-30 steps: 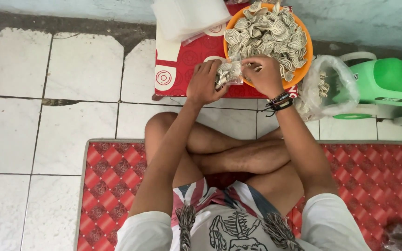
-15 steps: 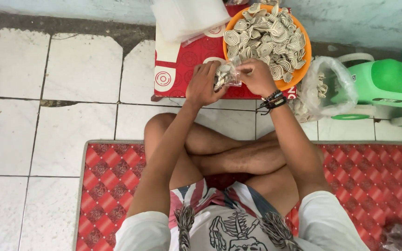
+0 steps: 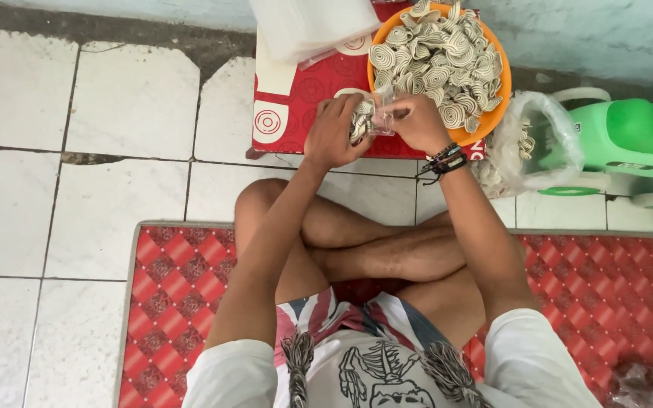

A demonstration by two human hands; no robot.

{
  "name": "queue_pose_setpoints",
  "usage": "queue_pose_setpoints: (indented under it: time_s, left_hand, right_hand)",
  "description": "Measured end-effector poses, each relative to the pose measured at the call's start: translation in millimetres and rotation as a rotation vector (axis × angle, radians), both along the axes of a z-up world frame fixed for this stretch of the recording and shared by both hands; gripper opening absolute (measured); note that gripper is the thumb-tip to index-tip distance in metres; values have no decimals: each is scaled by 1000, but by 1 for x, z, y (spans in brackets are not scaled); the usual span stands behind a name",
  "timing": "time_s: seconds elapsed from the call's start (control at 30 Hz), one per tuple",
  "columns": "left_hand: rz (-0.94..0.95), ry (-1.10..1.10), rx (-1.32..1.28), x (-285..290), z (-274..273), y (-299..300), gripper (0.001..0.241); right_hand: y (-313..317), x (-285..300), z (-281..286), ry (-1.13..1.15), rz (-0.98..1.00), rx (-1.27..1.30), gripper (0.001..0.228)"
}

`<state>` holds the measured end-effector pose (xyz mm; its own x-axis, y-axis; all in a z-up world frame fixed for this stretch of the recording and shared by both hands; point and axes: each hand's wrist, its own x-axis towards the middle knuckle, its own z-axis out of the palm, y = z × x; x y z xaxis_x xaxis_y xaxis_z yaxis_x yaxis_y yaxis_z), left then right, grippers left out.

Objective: Packing small spiral-shaped snacks from a bowl into individual plastic bags while sitting on the floor.

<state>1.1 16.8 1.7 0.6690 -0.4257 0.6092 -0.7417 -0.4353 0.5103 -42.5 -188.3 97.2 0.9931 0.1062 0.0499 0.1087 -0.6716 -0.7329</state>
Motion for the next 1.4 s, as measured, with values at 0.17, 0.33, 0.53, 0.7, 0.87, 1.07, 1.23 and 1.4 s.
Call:
queue_pose_setpoints:
  time_s: [0.17,0.33,0.53,0.7,0.87,1.07,1.23,1.4]
  left_hand:
    - [-1,-32,7,-2,2,2,73]
    - [9,-57,33,0,-1,1,76]
    - [-10,-85,32,-2,-4,3,83]
    - [-52,-110,-7,-3,0,5,86]
    - [-29,-90,-26,-3,-3,4,84]
    - [34,-109,-12,-4,0,5,85]
    - [92,-129,-47,-1,-6,3,84]
    - [183,-169,-45,2,-9,0,79]
  right_hand:
    - [3,0,0,28,-21,1,36]
    - [10,-3,14,-23,45,-17,42]
    - [6,-10,37,252,156,-127,33]
    - [2,-8,9,-5,104,-58,26]
    - [9,-6,3,32,19,-36,32]
    - [2,-8,-1,56,-64,122,31]
    - [-9,-15,0,-122,-110,216,22]
    - [-53,-20,-5,-153,-279,-93,13]
